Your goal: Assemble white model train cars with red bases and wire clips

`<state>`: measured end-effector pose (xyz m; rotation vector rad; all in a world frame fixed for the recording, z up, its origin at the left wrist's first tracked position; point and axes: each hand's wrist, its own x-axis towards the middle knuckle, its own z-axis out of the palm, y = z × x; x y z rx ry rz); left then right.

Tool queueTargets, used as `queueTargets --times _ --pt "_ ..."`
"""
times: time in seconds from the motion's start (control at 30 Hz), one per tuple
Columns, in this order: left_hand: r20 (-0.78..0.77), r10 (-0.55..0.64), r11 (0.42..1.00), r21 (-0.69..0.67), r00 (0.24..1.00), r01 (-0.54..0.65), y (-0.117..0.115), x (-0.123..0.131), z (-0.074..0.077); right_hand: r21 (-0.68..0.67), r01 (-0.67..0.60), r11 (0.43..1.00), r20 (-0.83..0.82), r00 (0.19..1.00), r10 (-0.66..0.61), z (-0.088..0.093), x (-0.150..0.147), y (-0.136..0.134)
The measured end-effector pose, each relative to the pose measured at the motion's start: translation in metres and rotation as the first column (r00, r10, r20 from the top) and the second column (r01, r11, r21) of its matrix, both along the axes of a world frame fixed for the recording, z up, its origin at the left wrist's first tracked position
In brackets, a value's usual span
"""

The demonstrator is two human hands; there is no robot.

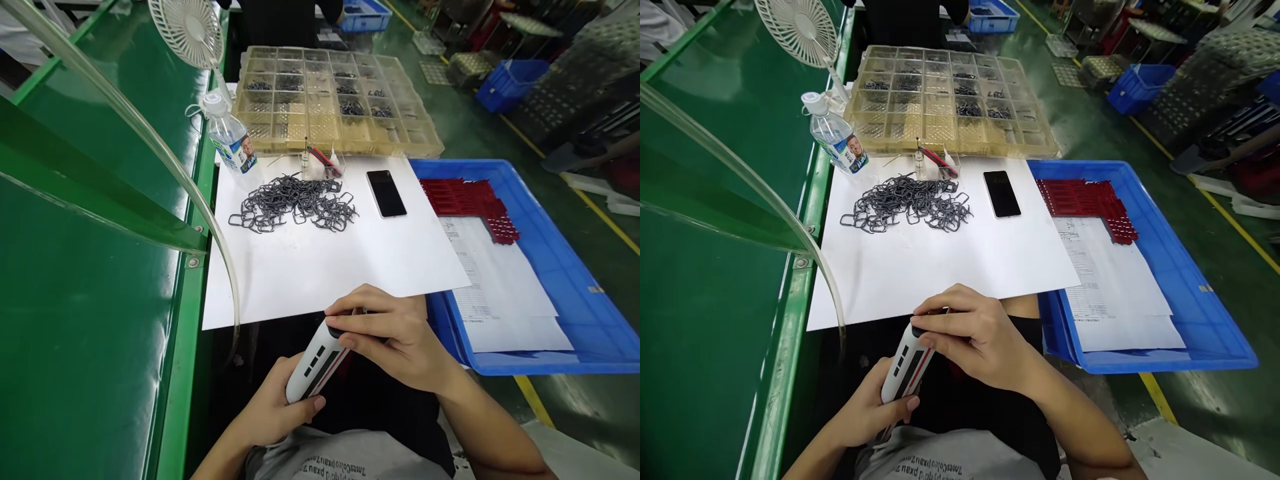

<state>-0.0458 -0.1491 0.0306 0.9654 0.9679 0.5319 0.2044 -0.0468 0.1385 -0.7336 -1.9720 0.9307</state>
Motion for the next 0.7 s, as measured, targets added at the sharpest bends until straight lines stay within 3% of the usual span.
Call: queueTargets --times 0.1,0.2,0.3,0.5,0.6,0.7 --pt "0.007 -0.015 0.999 0.035 1.0 0.015 -0.003 0.0 -0.001 0.158 0.006 0.987 0.092 0.996 -0.021 0.0 0.0 -0.007" --pt "-0.004 -0.016 1.0 0.011 1.0 0.016 -0.006 0.0 -0.003 0.345 0.001 0.939 0.236 0.968 -0.088 0.004 0.001 -0.017" --pt "-0.001 -0.005 1.0 -0.031 1.0 0.005 -0.006 0.002 0.0 0.444 -0.018 0.896 0.332 0.932 -0.146 0.007 0.008 -0.025" --pt "0.011 -0.1 0.987 0.124 0.995 0.098 -0.003 0.011 0.011 0.474 -0.021 0.88 0.264 0.957 -0.12 0.002 0.025 -0.038" --pt "0.02 -0.133 0.988 0.082 0.991 0.131 -0.006 0.016 0.01 0.441 0.017 0.897 0.231 0.964 -0.131 0.0 0.027 -0.047" --pt "0.002 -0.144 0.989 0.01 0.99 0.144 -0.01 0.02 0.008 0.395 0.108 0.912 0.305 0.921 -0.241 -0.001 0.024 -0.057"
